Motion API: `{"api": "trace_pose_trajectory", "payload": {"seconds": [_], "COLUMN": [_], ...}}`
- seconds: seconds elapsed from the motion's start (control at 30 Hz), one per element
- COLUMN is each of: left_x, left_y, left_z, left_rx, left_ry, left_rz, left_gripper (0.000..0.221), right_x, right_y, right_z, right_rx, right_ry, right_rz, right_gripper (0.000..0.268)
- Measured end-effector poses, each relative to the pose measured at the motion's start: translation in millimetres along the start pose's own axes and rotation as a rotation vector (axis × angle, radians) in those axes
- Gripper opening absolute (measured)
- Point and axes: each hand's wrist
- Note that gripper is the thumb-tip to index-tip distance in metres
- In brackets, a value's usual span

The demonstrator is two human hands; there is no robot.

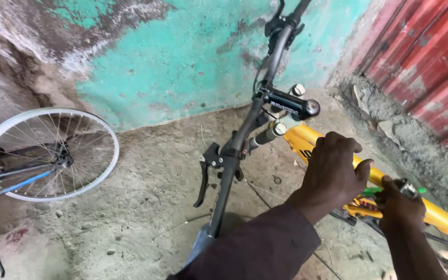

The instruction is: Securing cable housing, threading cables, and adjusting components on bicycle frames using a multi-tool.

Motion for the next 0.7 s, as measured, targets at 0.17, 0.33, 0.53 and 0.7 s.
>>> {"api": "trace_pose_trajectory", "payload": {"seconds": [0.17,0.33,0.53,0.7], "left_x": [-9.7,-16.9,-33.4,-9.2], "left_y": [-21.3,-30.5,-23.3,-28.7], "left_z": [27.4,52.8,47.3,41.8], "left_rx": [-0.053,-0.09,-0.327,-0.647], "left_ry": [-0.136,-0.261,-0.323,-0.321], "left_rz": [0.157,0.224,0.301,0.217], "left_gripper": [0.042,0.039,0.036,0.044], "right_x": [15.9,1.7,17.5,-41.3], "right_y": [7.0,19.6,26.3,29.4], "right_z": [15.2,6.7,30.6,-14.2], "right_rx": [-0.026,-0.122,-0.243,-0.281], "right_ry": [-0.032,-0.022,-0.043,0.054], "right_rz": [0.09,0.043,0.254,0.639], "right_gripper": [0.019,0.021,0.034,0.034]}}
Point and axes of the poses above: each hand's wrist, its own z-axis towards the middle knuckle, its own y-axis out of the palm, x = y × z, and after that the axes turned 11 degrees about -y, right-handed
